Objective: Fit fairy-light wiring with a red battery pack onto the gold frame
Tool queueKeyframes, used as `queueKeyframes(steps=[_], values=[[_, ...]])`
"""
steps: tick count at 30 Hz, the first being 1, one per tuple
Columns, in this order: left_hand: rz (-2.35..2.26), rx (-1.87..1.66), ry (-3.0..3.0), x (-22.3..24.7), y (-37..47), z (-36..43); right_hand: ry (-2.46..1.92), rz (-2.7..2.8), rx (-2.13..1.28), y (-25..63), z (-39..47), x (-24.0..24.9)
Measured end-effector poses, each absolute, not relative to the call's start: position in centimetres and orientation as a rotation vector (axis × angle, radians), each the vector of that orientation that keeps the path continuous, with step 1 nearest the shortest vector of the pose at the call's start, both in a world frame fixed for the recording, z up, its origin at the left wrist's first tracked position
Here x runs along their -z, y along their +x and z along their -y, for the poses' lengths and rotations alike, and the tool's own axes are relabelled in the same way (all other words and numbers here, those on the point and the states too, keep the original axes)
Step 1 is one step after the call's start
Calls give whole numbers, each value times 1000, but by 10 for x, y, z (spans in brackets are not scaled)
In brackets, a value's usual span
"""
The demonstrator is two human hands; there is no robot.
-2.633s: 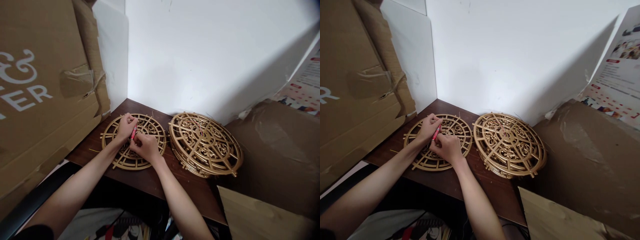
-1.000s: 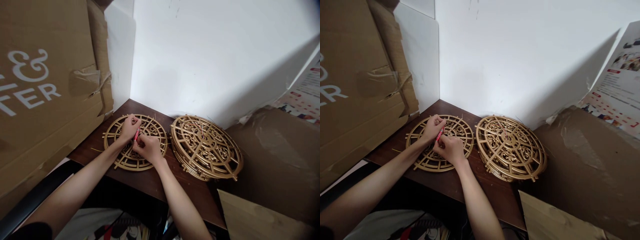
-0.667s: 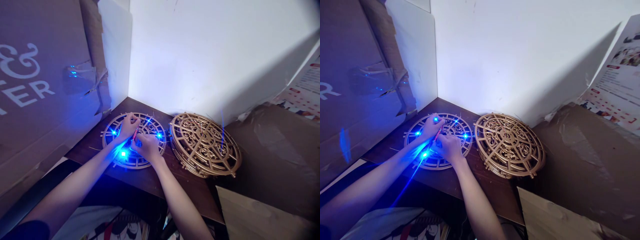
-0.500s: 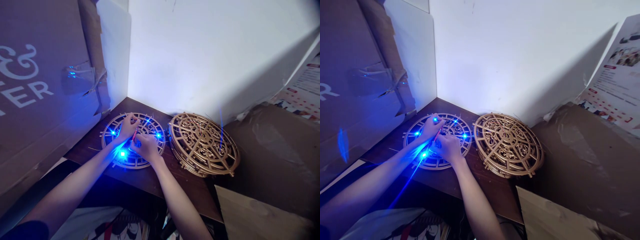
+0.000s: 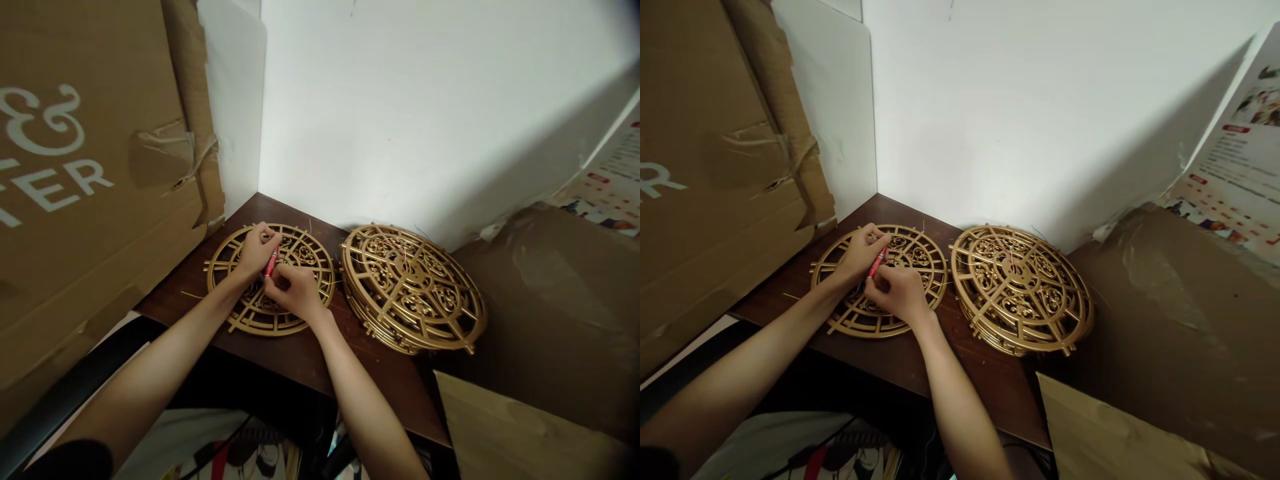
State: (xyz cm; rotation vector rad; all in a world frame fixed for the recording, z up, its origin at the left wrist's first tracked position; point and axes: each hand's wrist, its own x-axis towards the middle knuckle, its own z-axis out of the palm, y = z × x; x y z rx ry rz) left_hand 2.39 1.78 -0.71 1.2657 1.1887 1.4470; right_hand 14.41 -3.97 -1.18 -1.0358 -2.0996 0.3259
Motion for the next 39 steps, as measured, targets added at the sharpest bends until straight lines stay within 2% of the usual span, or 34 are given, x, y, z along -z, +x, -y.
queueKeyframes(steps=[3,9,16,19,24,32,39], values=[[-1139,-1470,1197,0,22,-15,-989,1947,-505,149,38,3],[-897,-1343,1289,-10,23,-8,-1041,1637,-380,162,31,-6],[-788,-1199,1384,-14,21,-3,-1067,1696,-379,164,28,-3],[-778,-1206,1389,-15,21,-2,-1065,1658,-543,162,27,-3],[-767,-1207,1383,-12,21,-1,-948,1227,-985,163,24,-10],[-640,-1187,1190,-9,21,-6,-700,1075,-1293,167,33,-28],[-685,-900,1231,-8,20,-2,-552,1112,-1477,164,38,-28]])
